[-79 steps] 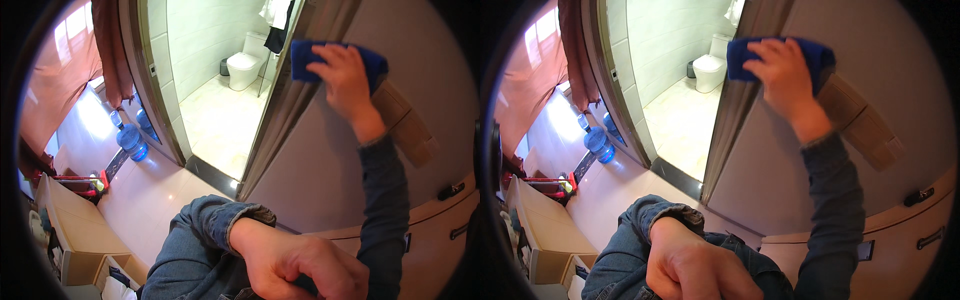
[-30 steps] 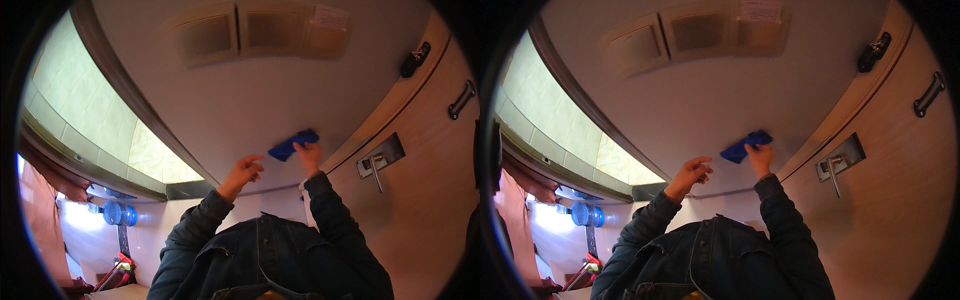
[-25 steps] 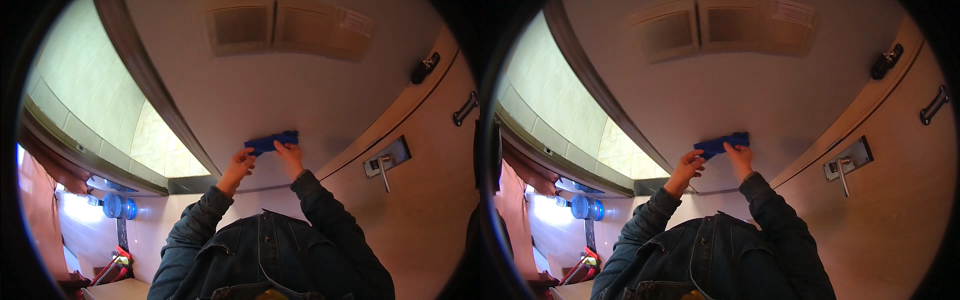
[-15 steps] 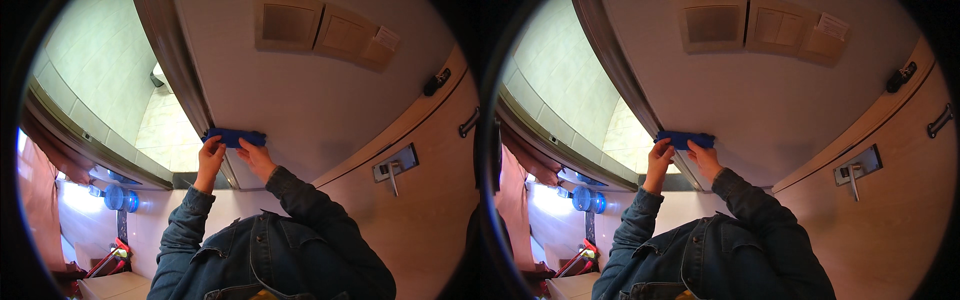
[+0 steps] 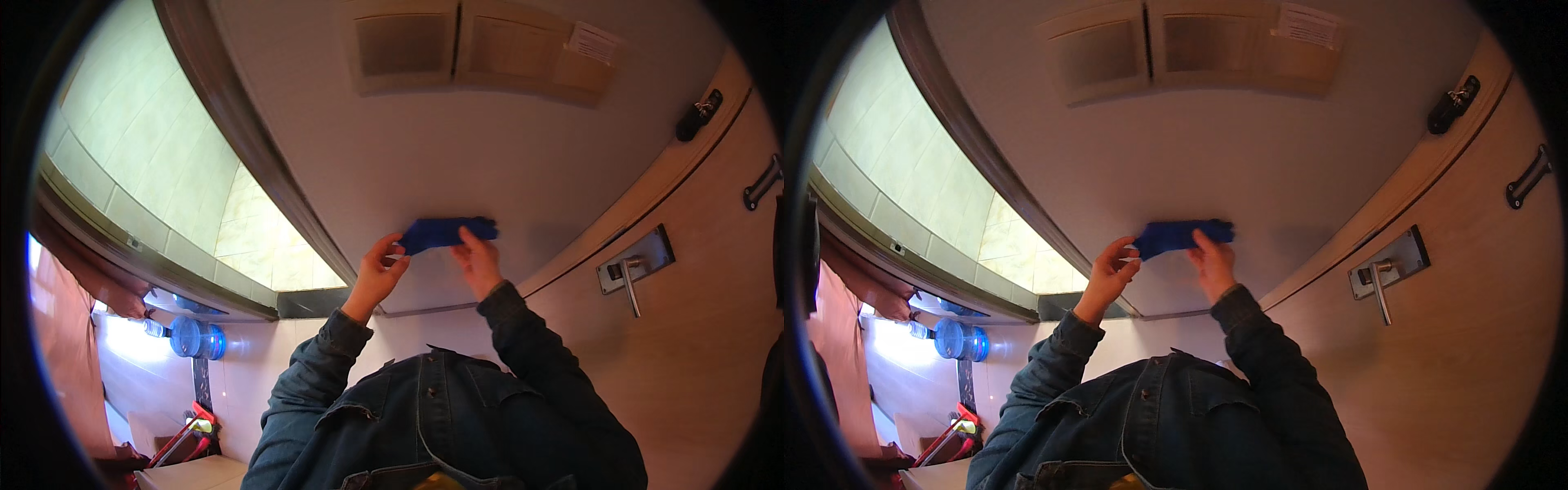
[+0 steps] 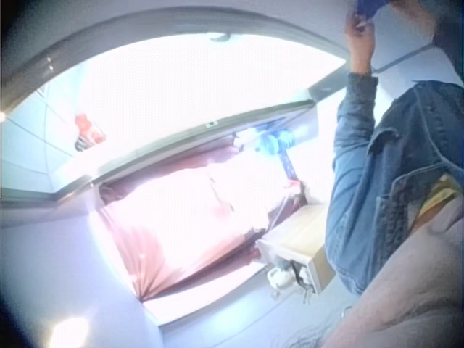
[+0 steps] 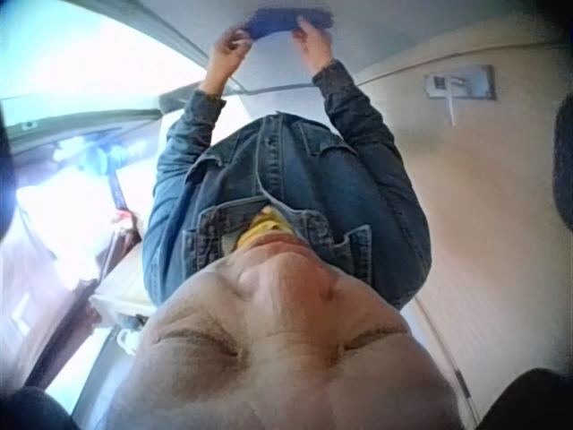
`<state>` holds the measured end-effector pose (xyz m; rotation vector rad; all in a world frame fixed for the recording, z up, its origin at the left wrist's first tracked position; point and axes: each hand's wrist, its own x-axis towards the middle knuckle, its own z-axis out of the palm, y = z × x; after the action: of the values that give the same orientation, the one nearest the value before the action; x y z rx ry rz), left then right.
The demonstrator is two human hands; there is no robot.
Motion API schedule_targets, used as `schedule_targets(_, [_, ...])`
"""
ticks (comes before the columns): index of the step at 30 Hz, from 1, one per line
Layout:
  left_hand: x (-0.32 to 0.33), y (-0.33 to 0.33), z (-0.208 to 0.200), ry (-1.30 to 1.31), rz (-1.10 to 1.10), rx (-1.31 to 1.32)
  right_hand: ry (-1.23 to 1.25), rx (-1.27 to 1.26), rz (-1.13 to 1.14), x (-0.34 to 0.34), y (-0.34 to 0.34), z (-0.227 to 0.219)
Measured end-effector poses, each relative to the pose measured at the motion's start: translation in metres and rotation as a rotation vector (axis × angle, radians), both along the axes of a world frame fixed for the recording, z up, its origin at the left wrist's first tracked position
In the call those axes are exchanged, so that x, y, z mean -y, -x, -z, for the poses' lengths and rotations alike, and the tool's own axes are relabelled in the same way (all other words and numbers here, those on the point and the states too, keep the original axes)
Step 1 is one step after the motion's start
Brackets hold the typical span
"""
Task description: The person wipes a white wall, a wooden door, a wall switch panel, and a door frame using a blue cloth. The person also wipes a small table surface and a wall above it. The person moves a tray with a kettle and cups to reach the wall.
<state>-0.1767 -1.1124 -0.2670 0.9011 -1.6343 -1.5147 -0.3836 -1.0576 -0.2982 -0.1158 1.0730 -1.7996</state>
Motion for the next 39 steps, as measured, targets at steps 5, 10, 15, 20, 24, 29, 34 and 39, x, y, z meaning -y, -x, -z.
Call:
schedule_targets(5, [-0.012,0.039,-0.008,0.002,0.068,0.006,-0.058,-0.186,0.187,-0.035,0.097,-0.022])
schedule_targets(10, [-0.026,0.073,-0.010,0.005,0.110,0.007,-0.058,-0.477,0.519,-0.061,0.185,-0.060])
schedule_targets(15, [-0.037,0.095,-0.014,0.036,0.148,-0.003,0.110,-0.955,0.759,-0.057,0.246,-0.111])
schedule_targets(20, [-0.043,0.104,-0.025,0.126,0.154,-0.040,0.101,-1.388,0.801,-0.048,0.206,-0.145])
schedule_targets(24, [-0.041,0.091,-0.039,0.176,0.153,-0.051,0.205,-1.595,0.684,-0.028,0.132,-0.155])
schedule_targets(29, [-0.035,0.055,-0.049,0.193,0.125,-0.083,0.311,-1.954,0.665,0.002,0.040,-0.174])
schedule_targets(34, [-0.021,0.004,-0.054,0.161,0.055,-0.102,0.447,-1.955,0.578,0.032,-0.043,-0.192])
schedule_targets(39, [-0.004,-0.050,-0.063,0.141,-0.101,-0.155,0.505,-1.987,0.433,0.059,-0.115,-0.194])
